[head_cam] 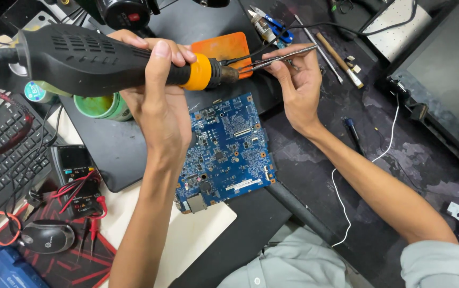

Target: The person uses a hot air gun and tweezers to work on a blue motherboard, then wipes the board with a tissue. They attach a cooling fan and heat sink to the board, flip it over to inspect the components, and finally handle a laptop screen.

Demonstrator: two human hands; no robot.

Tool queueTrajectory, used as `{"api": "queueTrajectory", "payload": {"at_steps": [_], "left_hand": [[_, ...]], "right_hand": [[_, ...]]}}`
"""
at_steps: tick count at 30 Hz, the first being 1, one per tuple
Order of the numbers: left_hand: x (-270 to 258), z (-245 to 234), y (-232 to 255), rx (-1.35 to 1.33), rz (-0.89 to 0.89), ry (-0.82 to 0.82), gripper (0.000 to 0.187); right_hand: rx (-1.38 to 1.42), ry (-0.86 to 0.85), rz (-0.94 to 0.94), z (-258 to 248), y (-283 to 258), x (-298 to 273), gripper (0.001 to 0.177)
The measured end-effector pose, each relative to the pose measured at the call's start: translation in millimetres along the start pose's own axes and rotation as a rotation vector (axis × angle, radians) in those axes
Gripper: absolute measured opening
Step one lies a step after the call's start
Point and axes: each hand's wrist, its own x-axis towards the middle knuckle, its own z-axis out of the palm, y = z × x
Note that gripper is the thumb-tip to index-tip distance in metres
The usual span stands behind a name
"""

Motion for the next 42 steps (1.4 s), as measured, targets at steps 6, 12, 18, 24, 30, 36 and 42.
{"api": "queueTrajectory", "payload": {"at_steps": [6,12,18,24,30,36,42], "left_hand": [[-0.2,0.9,1.9,0.016,0.007,-0.014,0.022],[0.2,0.9,2.8,0.010,0.004,-0.008,0.022],[-2.5,-2.0,6.2,0.019,-0.005,-0.006,0.021],[-5.4,-4.6,13.7,0.034,-0.008,0.000,0.021],[-11.2,-0.9,31.5,0.113,-0.026,0.034,0.019],[-29.6,-6.6,63.7,0.153,-0.030,0.058,0.018],[-47.4,-22.1,83.3,0.195,-0.064,0.087,0.017]], "right_hand": [[0.002,-0.007,0.016,-1.2,3.0,-0.6,0.017],[0.001,-0.016,0.010,-0.6,1.9,-0.1,0.018],[-0.011,-0.019,0.019,-1.1,1.6,-0.4,0.018],[-0.026,-0.023,0.023,-1.2,0.7,-0.5,0.018],[-0.001,-0.005,0.027,-4.3,2.0,-2.3,0.018],[-0.002,-0.006,0.021,-2.1,-11.3,-15.3,0.017],[-0.024,-0.029,0.043,7.2,-32.2,-44.2,0.020]]}}
